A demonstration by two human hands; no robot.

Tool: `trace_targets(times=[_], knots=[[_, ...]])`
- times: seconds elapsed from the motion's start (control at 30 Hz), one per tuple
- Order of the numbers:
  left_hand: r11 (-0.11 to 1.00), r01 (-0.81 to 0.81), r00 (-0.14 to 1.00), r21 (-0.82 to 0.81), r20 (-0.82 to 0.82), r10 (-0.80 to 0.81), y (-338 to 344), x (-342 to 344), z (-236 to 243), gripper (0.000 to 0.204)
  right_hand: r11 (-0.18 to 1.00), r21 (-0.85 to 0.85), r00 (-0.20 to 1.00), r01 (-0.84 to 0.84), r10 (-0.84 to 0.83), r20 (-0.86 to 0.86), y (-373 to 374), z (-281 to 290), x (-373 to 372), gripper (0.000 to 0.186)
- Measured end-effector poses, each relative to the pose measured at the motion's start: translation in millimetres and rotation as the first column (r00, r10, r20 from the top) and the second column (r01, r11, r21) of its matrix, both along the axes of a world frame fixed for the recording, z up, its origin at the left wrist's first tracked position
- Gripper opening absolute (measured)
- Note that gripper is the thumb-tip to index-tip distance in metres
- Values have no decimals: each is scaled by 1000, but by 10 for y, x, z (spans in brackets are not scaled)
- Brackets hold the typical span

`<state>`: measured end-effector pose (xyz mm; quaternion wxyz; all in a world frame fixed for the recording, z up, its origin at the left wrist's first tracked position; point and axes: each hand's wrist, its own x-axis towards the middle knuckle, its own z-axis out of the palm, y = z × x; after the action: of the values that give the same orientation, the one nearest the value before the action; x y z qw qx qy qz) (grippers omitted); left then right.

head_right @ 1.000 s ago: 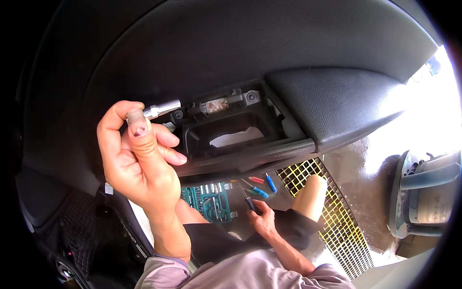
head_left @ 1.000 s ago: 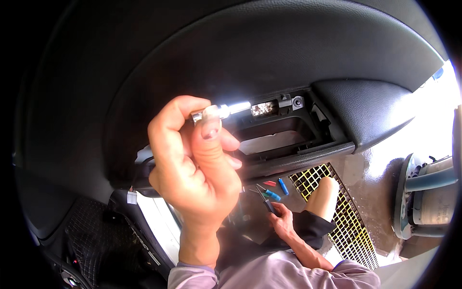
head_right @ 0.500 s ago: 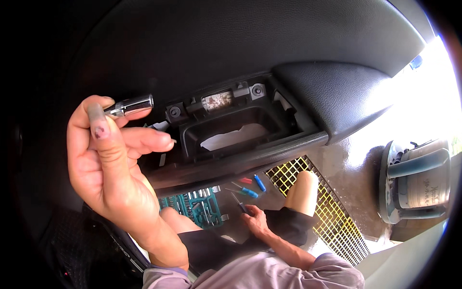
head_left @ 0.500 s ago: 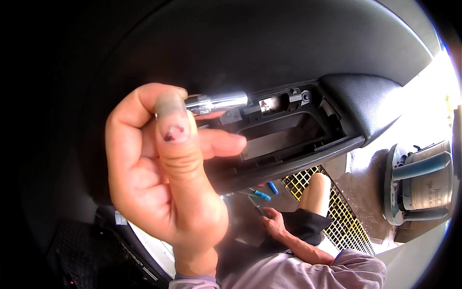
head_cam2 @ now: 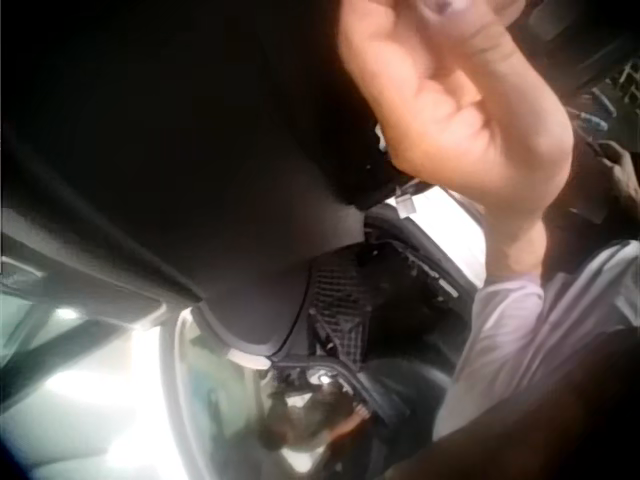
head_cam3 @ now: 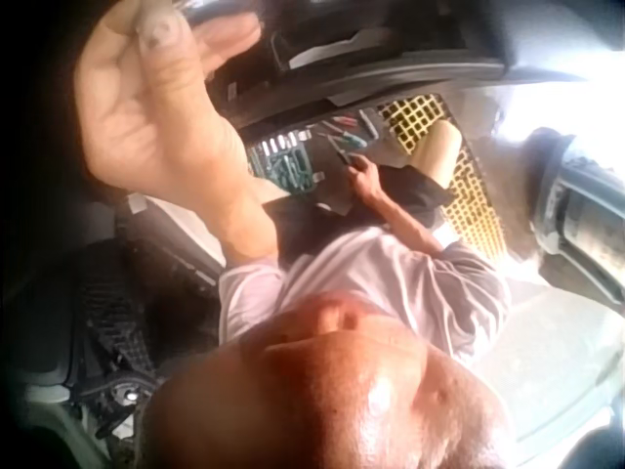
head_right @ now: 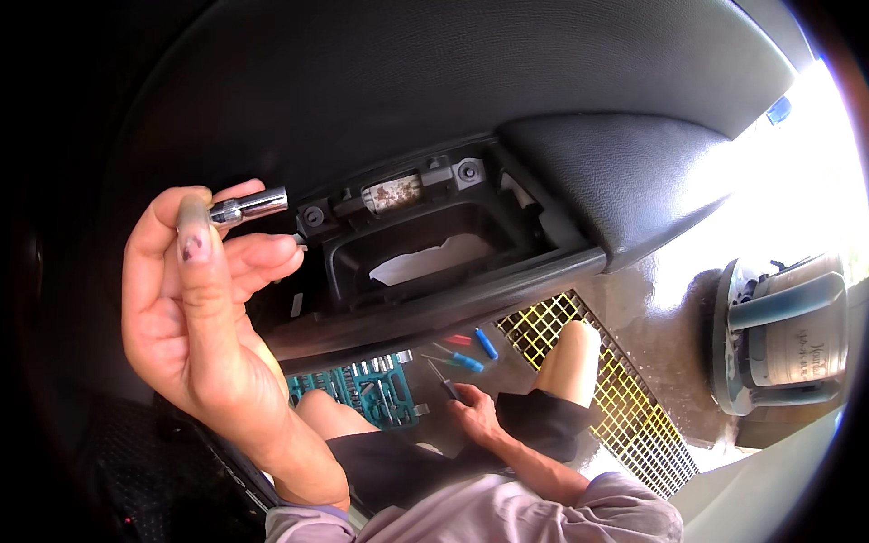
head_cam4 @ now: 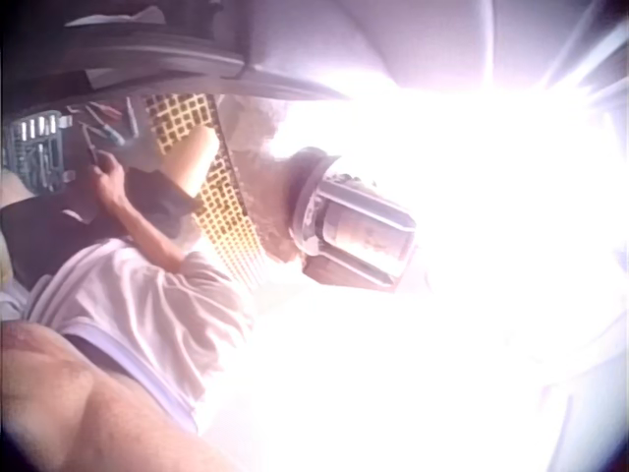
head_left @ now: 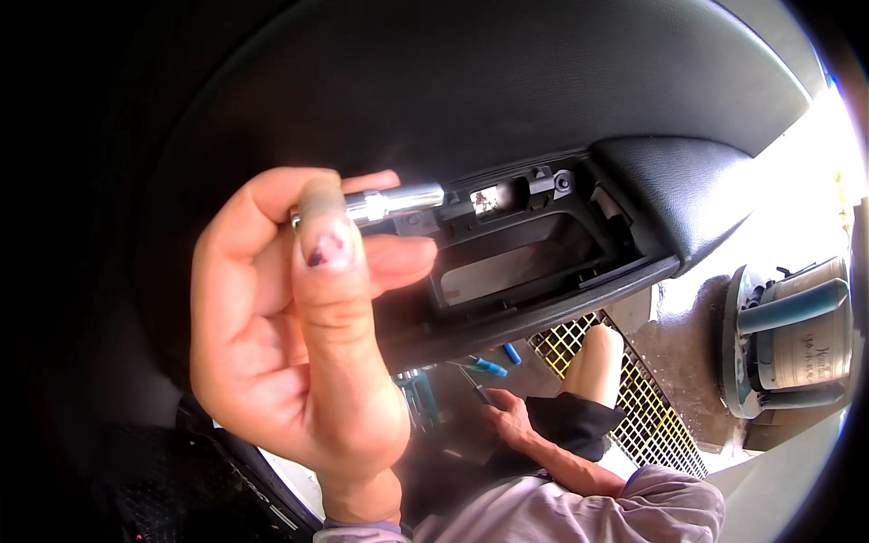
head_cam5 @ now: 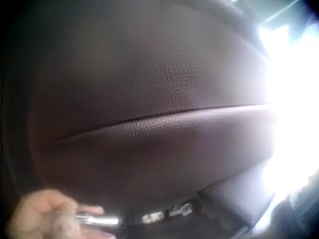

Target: The person uses a pry tool and a screwdriver to remove an interior door handle panel and unscrew internal components of a car door.

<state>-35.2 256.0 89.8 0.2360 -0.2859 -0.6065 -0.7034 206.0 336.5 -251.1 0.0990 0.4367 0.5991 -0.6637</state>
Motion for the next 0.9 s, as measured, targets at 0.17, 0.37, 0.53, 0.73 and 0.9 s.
trace_targets(times=[0.17,0.37,0.53,0.73,0.9], knots=[[996,-87,989,22,121,84,64,139,101,28,998,19,997,-58,59,-46,-12,-34,13,49],[999,-53,991,6,-123,53,-63,-117,-61,24,984,105,971,-147,164,-174,6,-599,129,41],[842,-498,826,-206,-407,390,-1229,39,-330,27,986,59,962,-155,164,-217,-144,-353,50,48],[889,-457,874,21,196,444,-1856,703,-1418,18,992,-124,977,-12,-15,-212,-121,6,15,44],[857,-467,659,-217,561,501,-2009,798,-2746,19,994,-86,956,65,-87,-281,-174,158,-145,44]])
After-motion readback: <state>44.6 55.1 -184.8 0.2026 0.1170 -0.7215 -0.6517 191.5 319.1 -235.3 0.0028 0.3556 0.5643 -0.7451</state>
